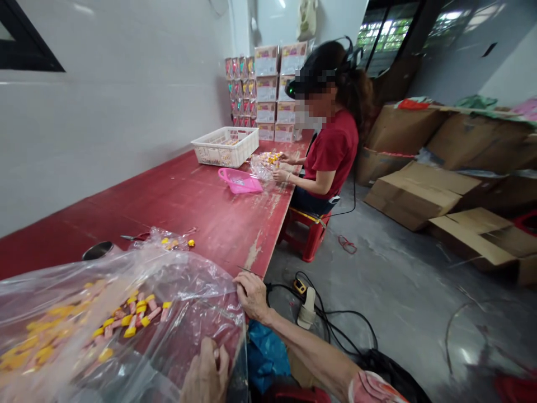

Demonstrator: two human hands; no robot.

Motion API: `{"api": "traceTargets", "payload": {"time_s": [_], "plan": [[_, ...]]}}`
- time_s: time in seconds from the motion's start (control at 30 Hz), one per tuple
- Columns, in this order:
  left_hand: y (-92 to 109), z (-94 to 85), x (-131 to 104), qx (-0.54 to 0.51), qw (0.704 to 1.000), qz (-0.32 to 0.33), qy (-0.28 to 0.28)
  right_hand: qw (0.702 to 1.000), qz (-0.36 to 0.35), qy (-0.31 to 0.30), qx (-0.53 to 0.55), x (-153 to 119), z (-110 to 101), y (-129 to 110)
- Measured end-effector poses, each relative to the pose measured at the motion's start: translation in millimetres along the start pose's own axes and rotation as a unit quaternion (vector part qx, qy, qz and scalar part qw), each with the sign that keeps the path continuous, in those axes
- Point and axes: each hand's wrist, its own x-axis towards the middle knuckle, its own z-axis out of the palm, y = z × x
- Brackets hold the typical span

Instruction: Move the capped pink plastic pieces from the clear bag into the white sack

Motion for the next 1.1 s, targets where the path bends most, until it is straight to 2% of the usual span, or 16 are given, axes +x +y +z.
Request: {"api": "traceTargets", "payload": {"time_s": [0.13, 0.33, 0.43, 0.53, 0.63, 0.7, 0.77, 0.9, 1.0, 1.1], "plan": [[-2, 1.3, 2, 0.029, 0.999, 0.013, -0.039, 1.0, 0.003, -0.005, -0.001, -1, 1, 1], [19, -5.8, -6, 0.096, 0.995, 0.012, 0.01, 1.0, 0.013, -0.023, 0.001, -2, -1, 2], [22, -8.5, -8, 0.099, 0.995, 0.019, 0.021, 0.999, 0.021, -0.031, -0.002, -2, -2, 2], [19, -11.7, -8, 0.079, 0.995, 0.05, 0.042, 0.999, 0.028, -0.04, -0.006, -2, -2, 2], [20, -14.3, -5, -0.011, 0.995, 0.076, 0.067, 0.999, 0.021, -0.041, -0.005, -2, -2, 4], [23, -14.8, -3, -0.115, 0.989, 0.054, 0.069, 0.999, 0.016, -0.042, -0.002, -3, -3, 5], [27, -15.4, -5, -0.236, 0.97, 0.012, 0.05, 0.999, 0.014, -0.044, 0.001, -4, -5, 7], [31, -28.1, -29, -0.424, 0.899, -0.109, 0.007, 0.999, 0.001, -0.036, 0.014, -8, -5, 13], [27, -51.0, -60, -0.481, 0.857, -0.177, 0.045, 0.999, -0.015, -0.023, 0.017, -9, -3, 18], [13, -77.2, -94, -0.474, 0.84, -0.233, 0.125, 0.999, -0.027, -0.017, 0.016, -10, -1, 21]]}}
